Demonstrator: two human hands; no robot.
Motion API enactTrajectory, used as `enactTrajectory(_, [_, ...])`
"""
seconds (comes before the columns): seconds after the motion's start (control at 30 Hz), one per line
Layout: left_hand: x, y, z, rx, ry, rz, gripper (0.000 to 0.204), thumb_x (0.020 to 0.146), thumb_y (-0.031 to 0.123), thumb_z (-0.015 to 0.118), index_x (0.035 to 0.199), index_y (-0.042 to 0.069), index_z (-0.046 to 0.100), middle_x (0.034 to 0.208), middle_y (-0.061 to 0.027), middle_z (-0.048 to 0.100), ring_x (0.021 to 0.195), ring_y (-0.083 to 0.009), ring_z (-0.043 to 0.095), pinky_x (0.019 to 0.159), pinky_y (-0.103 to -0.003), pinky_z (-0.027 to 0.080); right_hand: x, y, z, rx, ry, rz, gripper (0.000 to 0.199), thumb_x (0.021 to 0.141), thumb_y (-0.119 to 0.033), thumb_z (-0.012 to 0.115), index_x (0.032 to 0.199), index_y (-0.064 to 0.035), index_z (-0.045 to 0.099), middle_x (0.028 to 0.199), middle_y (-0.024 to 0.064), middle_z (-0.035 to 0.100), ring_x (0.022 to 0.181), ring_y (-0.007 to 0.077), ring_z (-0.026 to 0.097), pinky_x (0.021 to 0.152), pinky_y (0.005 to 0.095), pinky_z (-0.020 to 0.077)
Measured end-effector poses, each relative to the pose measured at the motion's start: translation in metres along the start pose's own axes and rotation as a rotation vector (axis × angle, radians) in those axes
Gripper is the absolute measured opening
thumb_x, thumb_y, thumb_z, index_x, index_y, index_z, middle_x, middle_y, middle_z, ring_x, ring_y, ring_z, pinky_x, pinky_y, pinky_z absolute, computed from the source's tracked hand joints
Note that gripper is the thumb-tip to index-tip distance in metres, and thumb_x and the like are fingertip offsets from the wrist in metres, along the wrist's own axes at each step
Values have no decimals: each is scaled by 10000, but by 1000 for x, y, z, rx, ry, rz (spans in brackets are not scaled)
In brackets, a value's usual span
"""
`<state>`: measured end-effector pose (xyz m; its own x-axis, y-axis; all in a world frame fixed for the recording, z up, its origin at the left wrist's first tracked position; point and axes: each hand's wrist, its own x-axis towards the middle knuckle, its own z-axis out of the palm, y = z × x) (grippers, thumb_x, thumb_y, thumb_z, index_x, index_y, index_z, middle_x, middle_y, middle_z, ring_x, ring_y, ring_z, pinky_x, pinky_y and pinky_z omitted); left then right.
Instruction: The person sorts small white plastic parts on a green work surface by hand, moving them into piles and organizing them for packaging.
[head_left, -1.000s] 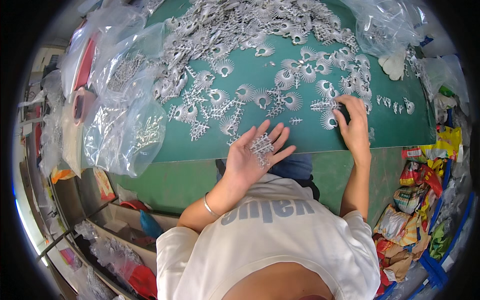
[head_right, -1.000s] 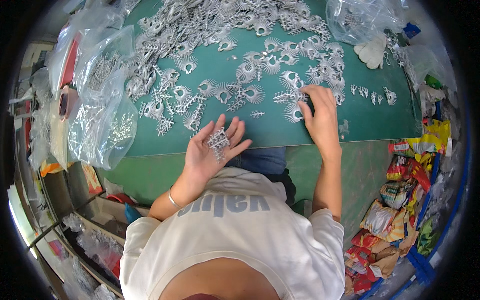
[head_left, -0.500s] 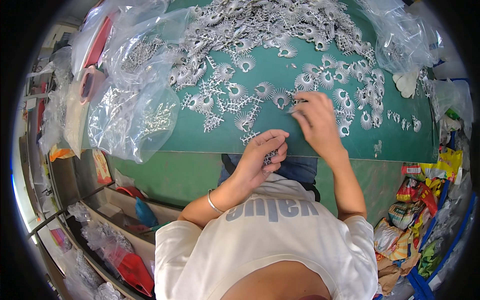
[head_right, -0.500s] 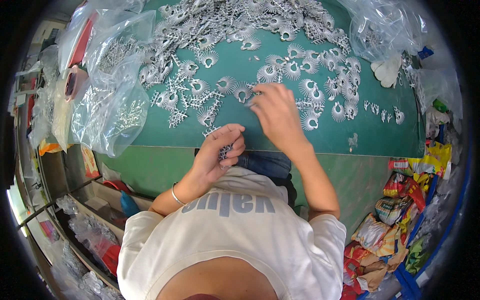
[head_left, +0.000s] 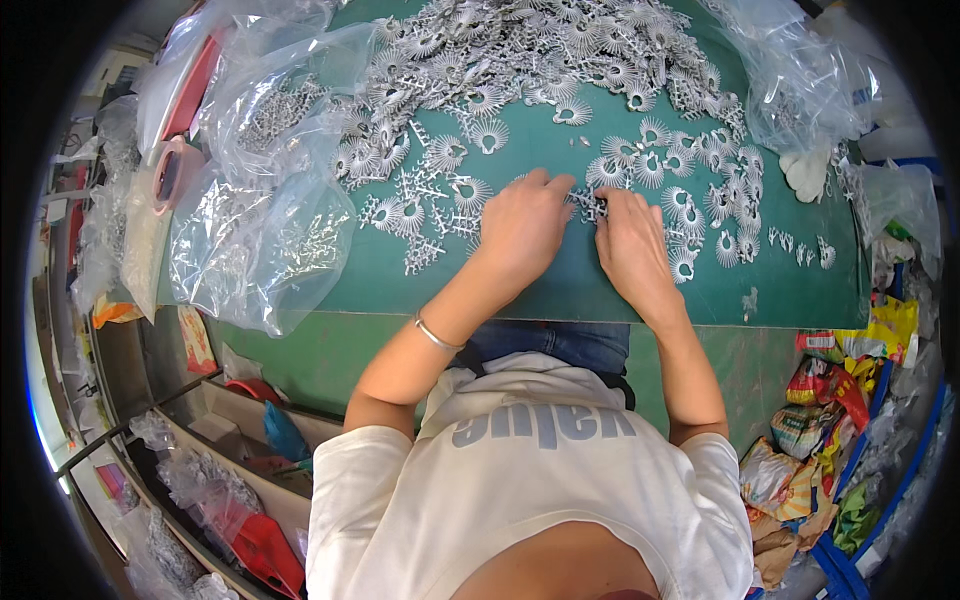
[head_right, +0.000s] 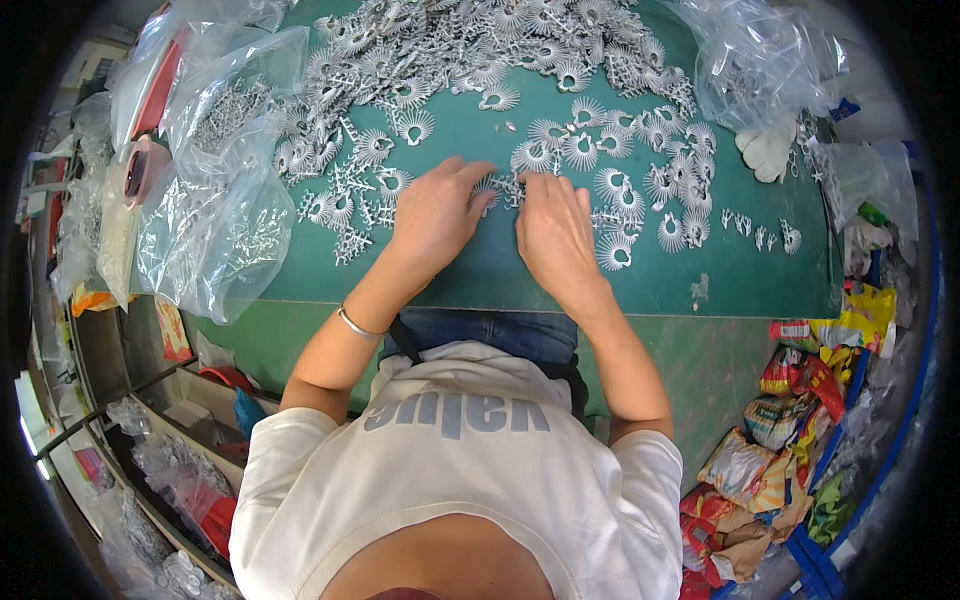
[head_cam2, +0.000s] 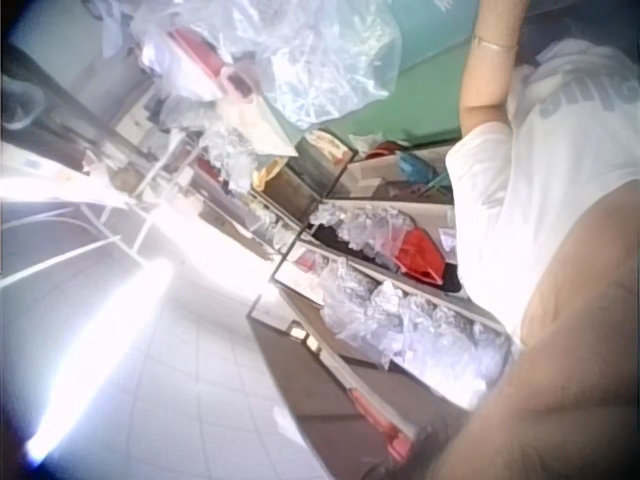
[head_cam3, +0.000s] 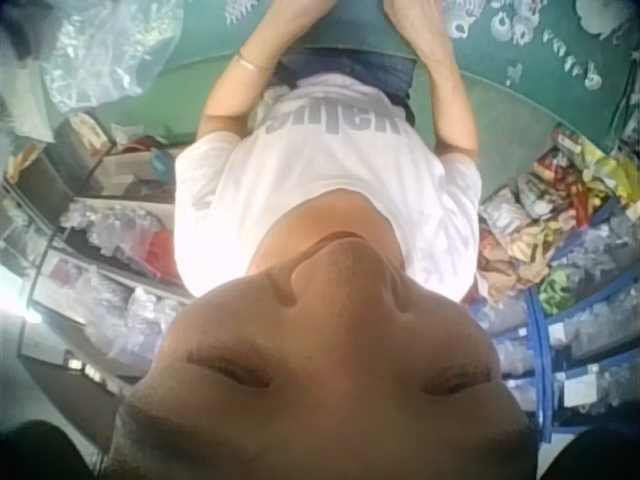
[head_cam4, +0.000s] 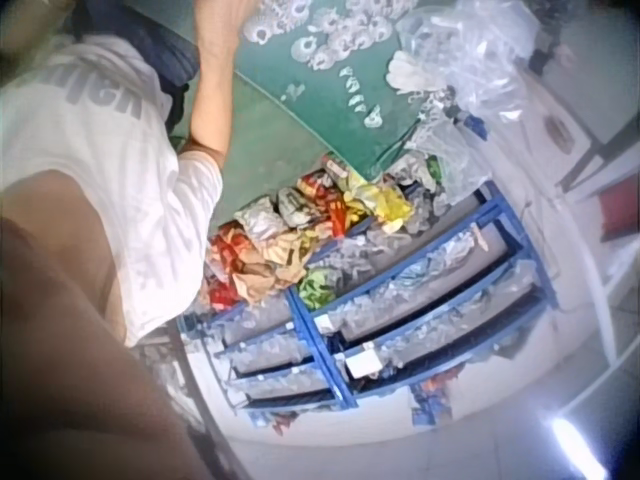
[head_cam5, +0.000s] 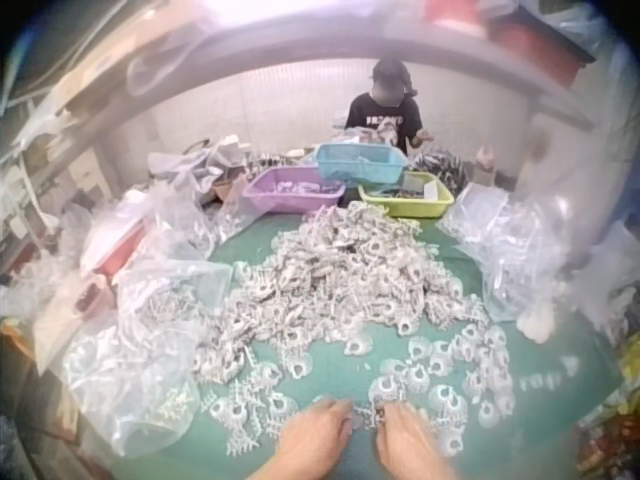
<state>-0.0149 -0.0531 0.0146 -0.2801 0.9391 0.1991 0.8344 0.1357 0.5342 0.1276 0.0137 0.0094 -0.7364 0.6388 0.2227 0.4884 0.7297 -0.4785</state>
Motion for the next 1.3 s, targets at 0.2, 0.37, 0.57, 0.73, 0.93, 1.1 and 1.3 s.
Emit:
enactTrajectory(0.2, [9, -9, 3, -5, -40, 55, 122, 761, 126, 624, 876, 86, 626, 775, -93, 582, 641, -293, 589, 559, -392, 462, -1, 1, -8, 69, -98, 53, 312, 768, -4, 495, 1078, 31, 507, 932, 164, 525, 901, 305, 470, 776, 386, 343])
enactTrajectory(0.37, [16, -18, -5, 27, 79, -45, 84, 758, 106, 614, 835, 73, 613, 774, -90, 591, 646, -292, 594, 543, -382, 464, 2, -4, -7, 45, -40, 44, 303, 754, -59, 584, 1041, 18, 523, 910, 150, 528, 884, 294, 475, 766, 381, 335])
enactTrajectory(0.57, [16, -15, -7, 9, 25, -46, 113, 758, 91, 606, 868, 70, 604, 783, -106, 592, 673, -305, 597, 578, -392, 471, 7, -6, 2, -99, 46, 91, 294, 695, -134, 696, 925, -9, 561, 823, 110, 561, 826, 263, 503, 743, 364, 326])
enactTrajectory(0.73, [18, -10, -9, -67, -41, 10, 141, 765, 92, 600, 905, 78, 615, 823, -112, 601, 701, -316, 598, 601, -401, 473, 2, 9, -14, 95, 100, 162, 177, 747, -138, 652, 849, -9, 587, 793, 105, 592, 735, 264, 530, 756, 364, 328])
enactTrajectory(0.93, [42, 7, 9, -67, -57, 147, 162, 764, 112, 611, 923, 88, 629, 837, -104, 608, 721, -319, 596, 619, -404, 476, -3, 42, -37, 847, 269, 607, 183, 876, -167, 555, 830, 6, 591, 655, -56, 488, 615, 19, 389, 545, 179, 318])
enactTrajectory(1.1, [59, 14, 29, -48, -178, 310, 232, 736, 149, 650, 964, 109, 633, 851, -91, 596, 738, -305, 600, 608, -399, 478, -6, 55, -32, 815, 308, 642, 172, 884, -179, 546, 838, -18, 586, 632, -34, 494, 546, 23, 398, 491, 170, 298])
enactTrajectory(1.3, [66, 10, 31, 21, -240, 499, 189, 737, 154, 647, 917, 102, 624, 826, -73, 567, 752, -282, 596, 604, -387, 472, -3, 46, -49, 1301, 373, 668, 191, 898, -164, 527, 773, -20, 515, 639, 52, 551, 481, 69, 488, 408, 188, 370])
